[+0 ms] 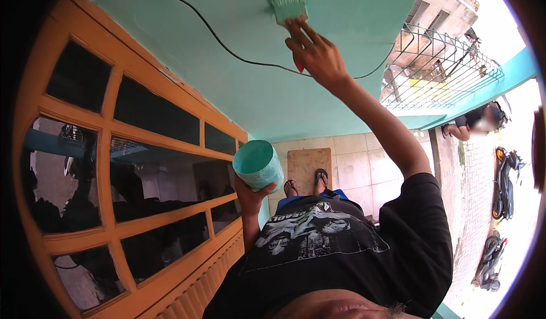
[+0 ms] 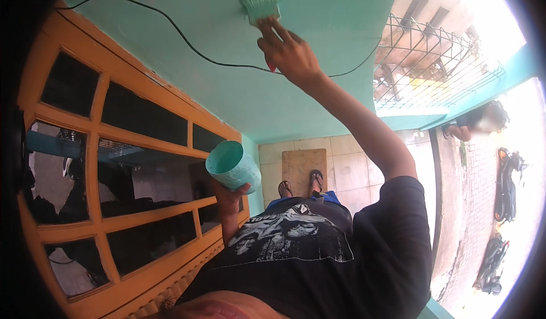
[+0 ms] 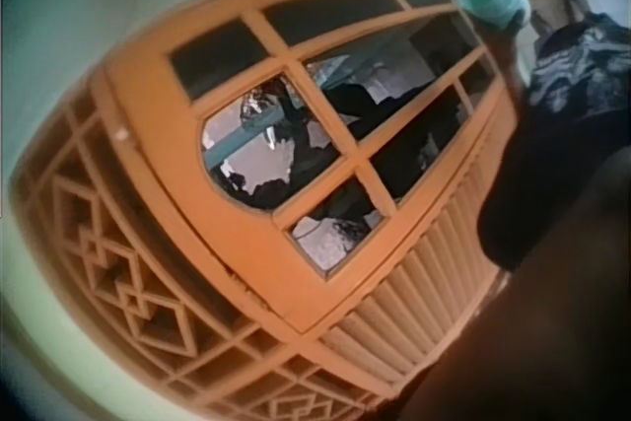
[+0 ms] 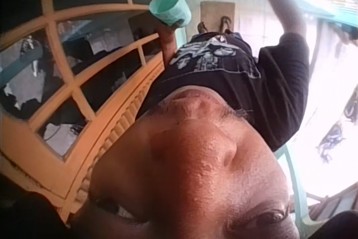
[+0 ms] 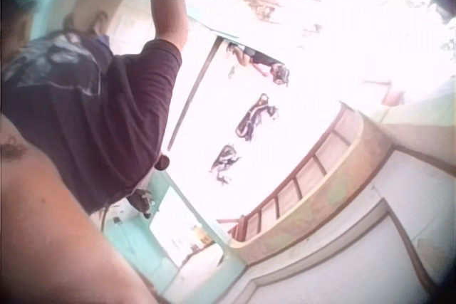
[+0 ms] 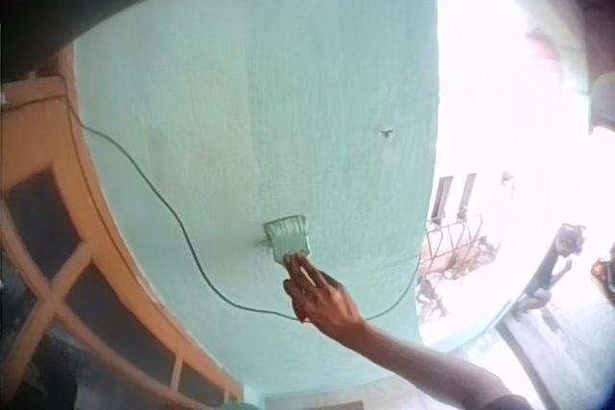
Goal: The person paints a ceiling with a brush, repeatedly dipping the brush into a small container of green paint and applying it to the ceiling surface. The person holds the container in one hand and the brush in the other, working in a covered outdoor area.
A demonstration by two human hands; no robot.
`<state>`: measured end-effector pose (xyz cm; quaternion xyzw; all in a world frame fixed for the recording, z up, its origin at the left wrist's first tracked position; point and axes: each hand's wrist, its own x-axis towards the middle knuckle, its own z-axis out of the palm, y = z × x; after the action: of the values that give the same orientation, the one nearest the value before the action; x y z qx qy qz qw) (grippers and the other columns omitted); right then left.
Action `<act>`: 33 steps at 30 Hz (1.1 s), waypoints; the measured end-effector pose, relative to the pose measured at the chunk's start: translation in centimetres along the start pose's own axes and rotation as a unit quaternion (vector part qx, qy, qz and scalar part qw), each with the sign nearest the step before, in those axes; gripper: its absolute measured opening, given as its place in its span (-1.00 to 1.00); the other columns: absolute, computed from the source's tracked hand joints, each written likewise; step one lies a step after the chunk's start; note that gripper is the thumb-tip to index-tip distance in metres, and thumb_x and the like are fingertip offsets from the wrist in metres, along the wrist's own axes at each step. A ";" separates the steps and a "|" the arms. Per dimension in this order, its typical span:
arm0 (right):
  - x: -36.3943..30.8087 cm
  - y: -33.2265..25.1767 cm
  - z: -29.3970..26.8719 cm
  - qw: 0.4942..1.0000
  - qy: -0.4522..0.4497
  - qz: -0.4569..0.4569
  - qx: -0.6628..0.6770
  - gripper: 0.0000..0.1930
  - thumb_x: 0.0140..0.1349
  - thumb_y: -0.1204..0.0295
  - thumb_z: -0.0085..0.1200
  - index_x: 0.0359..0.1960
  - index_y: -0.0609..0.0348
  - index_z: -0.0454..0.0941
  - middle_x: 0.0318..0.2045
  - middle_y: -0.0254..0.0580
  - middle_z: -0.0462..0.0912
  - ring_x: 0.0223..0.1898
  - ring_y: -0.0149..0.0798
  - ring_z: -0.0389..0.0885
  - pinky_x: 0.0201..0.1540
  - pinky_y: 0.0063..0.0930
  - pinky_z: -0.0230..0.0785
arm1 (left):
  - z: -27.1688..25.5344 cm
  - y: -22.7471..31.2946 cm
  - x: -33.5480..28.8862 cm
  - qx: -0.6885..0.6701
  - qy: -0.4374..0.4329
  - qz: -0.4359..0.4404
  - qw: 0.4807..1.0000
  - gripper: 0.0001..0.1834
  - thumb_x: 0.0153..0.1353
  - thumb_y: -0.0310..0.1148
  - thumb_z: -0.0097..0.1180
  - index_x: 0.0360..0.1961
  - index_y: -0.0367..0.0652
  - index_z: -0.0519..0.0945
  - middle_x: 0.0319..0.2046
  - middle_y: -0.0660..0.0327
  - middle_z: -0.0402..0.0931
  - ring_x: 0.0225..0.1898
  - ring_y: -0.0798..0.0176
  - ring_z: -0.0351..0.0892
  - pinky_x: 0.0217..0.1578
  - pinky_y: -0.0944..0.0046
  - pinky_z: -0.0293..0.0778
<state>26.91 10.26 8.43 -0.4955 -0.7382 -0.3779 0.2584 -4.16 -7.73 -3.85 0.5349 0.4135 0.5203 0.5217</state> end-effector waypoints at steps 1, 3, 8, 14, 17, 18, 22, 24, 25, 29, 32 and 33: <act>-1.8 -0.6 0.6 0.999 -0.035 -0.008 0.003 -0.80 0.11 0.49 0.23 -0.21 0.01 0.59 0.28 -0.28 0.50 0.32 -0.21 0.45 -0.01 -0.44 0.65 | 0.1 0.3 -0.1 -0.005 0.006 0.001 1.000 0.06 -0.22 -0.24 0.66 0.31 -0.25 0.32 0.12 0.08 0.50 0.13 0.12 0.54 0.18 0.09 0.44; -3.3 -1.1 0.0 0.995 -0.091 -0.022 0.022 -0.83 0.11 0.46 0.23 -0.23 0.03 0.61 0.27 -0.25 0.51 0.30 -0.23 0.46 0.00 -0.47 0.63 | -0.3 0.2 -0.3 0.007 0.003 0.009 1.000 0.06 -0.22 -0.23 0.66 0.31 -0.25 0.32 0.12 0.08 0.50 0.14 0.13 0.53 0.19 0.08 0.44; 1.0 1.7 -3.5 0.949 -0.243 0.045 0.195 -0.79 0.27 0.45 0.16 -0.07 0.00 0.65 -0.10 -0.21 0.71 -0.03 -0.11 0.67 -0.08 -0.26 0.60 | -0.8 -1.1 -0.1 0.001 0.000 0.035 0.999 0.08 -0.23 -0.20 0.66 0.32 -0.25 0.32 0.13 0.09 0.50 0.14 0.13 0.53 0.19 0.08 0.43; 13.9 6.5 -8.5 0.929 -0.303 0.008 0.211 -0.85 0.35 0.42 0.13 -0.10 0.09 0.65 -0.08 -0.18 0.74 -0.08 -0.15 0.72 -0.10 -0.32 0.62 | -0.4 0.0 -0.5 0.013 0.003 0.017 1.000 0.07 -0.23 -0.20 0.67 0.31 -0.25 0.33 0.11 0.09 0.51 0.13 0.13 0.55 0.17 0.08 0.45; 16.6 8.2 -14.7 0.977 -0.167 0.021 0.132 -0.80 0.48 0.37 0.03 -0.12 0.19 0.67 -0.28 -0.12 0.77 -0.31 -0.22 0.69 -0.25 -0.39 0.54 | 0.9 0.4 0.9 -0.013 -0.034 0.023 0.999 0.05 -0.23 -0.21 0.66 0.30 -0.25 0.34 0.10 0.09 0.52 0.11 0.14 0.56 0.16 0.09 0.47; 18.6 4.8 -15.6 0.968 -0.217 0.045 0.119 -0.83 0.45 0.39 0.06 -0.11 0.17 0.67 -0.21 -0.14 0.76 -0.21 -0.21 0.71 -0.18 -0.39 0.58 | 0.1 0.6 -1.3 0.000 0.016 0.005 1.000 0.04 -0.23 -0.21 0.66 0.29 -0.25 0.34 0.09 0.09 0.52 0.10 0.13 0.56 0.15 0.09 0.47; 16.6 6.3 -13.5 0.983 0.148 -0.096 -0.054 -0.83 0.36 0.45 0.12 -0.06 0.12 0.65 0.02 -0.15 0.71 0.09 -0.19 0.68 0.02 -0.34 0.67 | 0.1 0.4 -0.9 0.007 0.019 -0.002 1.000 0.03 -0.21 -0.20 0.66 0.28 -0.25 0.35 0.08 0.08 0.54 0.09 0.13 0.57 0.14 0.09 0.48; 14.5 5.7 -11.0 0.986 0.120 -0.078 -0.081 -0.79 0.34 0.46 0.13 -0.01 0.10 0.62 0.12 -0.15 0.64 0.19 -0.18 0.60 0.10 -0.31 0.65 | -0.1 0.4 -1.1 0.014 0.020 0.005 1.000 0.03 -0.21 -0.18 0.66 0.29 -0.26 0.34 0.09 0.08 0.53 0.11 0.13 0.56 0.16 0.09 0.46; 13.2 5.4 -9.3 0.987 0.107 -0.068 -0.094 -0.76 0.33 0.46 0.14 0.02 0.08 0.60 0.18 -0.16 0.61 0.25 -0.17 0.56 0.14 -0.29 0.64 | -0.2 0.3 -1.0 0.019 0.021 0.008 1.000 0.03 -0.20 -0.18 0.66 0.29 -0.26 0.34 0.10 0.08 0.52 0.11 0.13 0.56 0.17 0.09 0.46; 4.7 3.5 -2.2 0.993 0.084 -0.041 -0.073 -0.87 0.18 0.46 0.21 -0.24 0.02 0.59 0.17 -0.30 0.61 0.22 -0.20 0.55 -0.04 -0.43 0.64 | -0.2 0.2 0.3 0.003 -0.007 0.034 0.999 0.08 -0.20 -0.17 0.66 0.33 -0.25 0.31 0.14 0.07 0.48 0.16 0.13 0.52 0.21 0.08 0.41; -0.8 0.7 0.5 0.999 -0.003 -0.022 -0.043 -0.87 0.12 0.45 0.24 -0.30 0.00 0.55 0.29 -0.31 0.50 0.35 -0.24 0.42 -0.04 -0.51 0.66 | -0.2 -0.1 0.3 -0.002 -0.005 0.032 0.999 0.11 -0.21 -0.17 0.67 0.35 -0.25 0.28 0.17 0.07 0.46 0.19 0.12 0.49 0.23 0.08 0.39; -2.2 0.2 0.6 0.999 -0.029 -0.017 -0.015 -0.88 0.14 0.46 0.22 -0.30 0.00 0.56 0.29 -0.30 0.50 0.35 -0.24 0.43 -0.06 -0.50 0.66 | -0.2 0.0 0.3 -0.007 -0.006 0.024 1.000 0.12 -0.21 -0.17 0.67 0.35 -0.25 0.28 0.17 0.07 0.45 0.19 0.12 0.49 0.23 0.08 0.39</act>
<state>27.93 9.61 6.44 -0.4978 -0.7479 -0.3782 0.2232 -4.36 -7.45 -3.82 0.5438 0.3935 0.5325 0.5156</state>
